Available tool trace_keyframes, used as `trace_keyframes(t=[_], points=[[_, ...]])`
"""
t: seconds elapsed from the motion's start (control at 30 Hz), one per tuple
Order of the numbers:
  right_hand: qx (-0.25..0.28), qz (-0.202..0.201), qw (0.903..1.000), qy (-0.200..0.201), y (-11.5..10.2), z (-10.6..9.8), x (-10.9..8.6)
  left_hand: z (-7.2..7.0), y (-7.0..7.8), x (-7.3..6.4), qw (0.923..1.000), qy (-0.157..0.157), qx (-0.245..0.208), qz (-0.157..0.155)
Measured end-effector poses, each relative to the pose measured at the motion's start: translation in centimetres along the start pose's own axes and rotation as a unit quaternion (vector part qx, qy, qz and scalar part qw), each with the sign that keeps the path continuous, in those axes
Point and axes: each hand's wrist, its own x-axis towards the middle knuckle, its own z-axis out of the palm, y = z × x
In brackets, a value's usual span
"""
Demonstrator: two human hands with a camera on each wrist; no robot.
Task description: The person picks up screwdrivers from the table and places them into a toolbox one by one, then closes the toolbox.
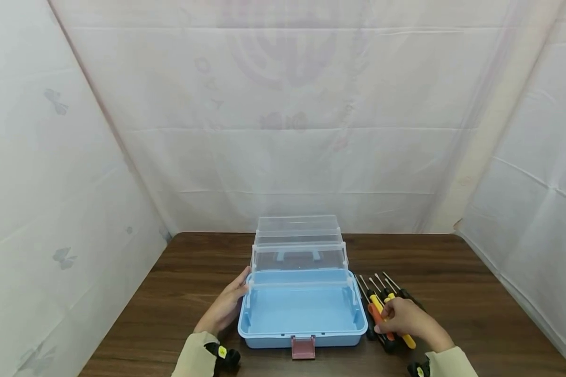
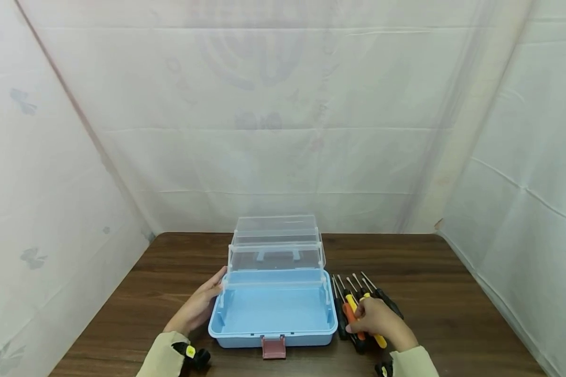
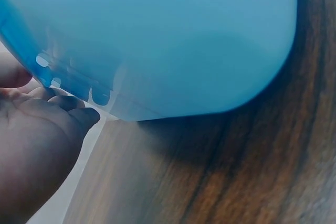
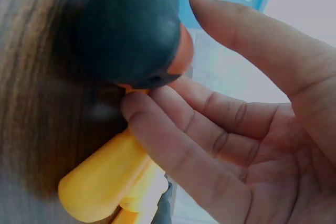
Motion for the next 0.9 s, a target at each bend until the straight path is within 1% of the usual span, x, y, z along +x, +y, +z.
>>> trace_keyframes(t=[0.1,0.2,0.3,0.4,0.57,0.9], points=[[-0.007,0.006,0.9997,0.022,-0.5,0.5,-0.2,-0.1,-0.1,-0.2,1.0000,0.001,0.002,0.003],[-0.023,0.032,0.9984,0.040,-0.9,0.9,-0.1,-0.2,-0.1,-0.4,1.0000,0.001,0.001,0.006],[-0.031,0.069,0.9960,0.048,-1.0,1.1,-0.1,0.0,-0.2,-0.4,1.0000,0.000,0.000,0.007],[-0.032,0.086,0.9945,0.050,-0.9,1.2,-0.2,0.0,-0.3,-0.2,1.0000,-0.003,0.002,0.007],[-0.029,0.092,0.9938,0.054,-0.8,1.4,-0.3,0.0,-0.3,-0.1,0.9999,-0.004,0.011,0.005],[-0.007,0.112,0.9919,0.060,-0.8,1.7,-0.5,0.1,-0.1,-0.1,0.9999,-0.007,0.006,0.008]])
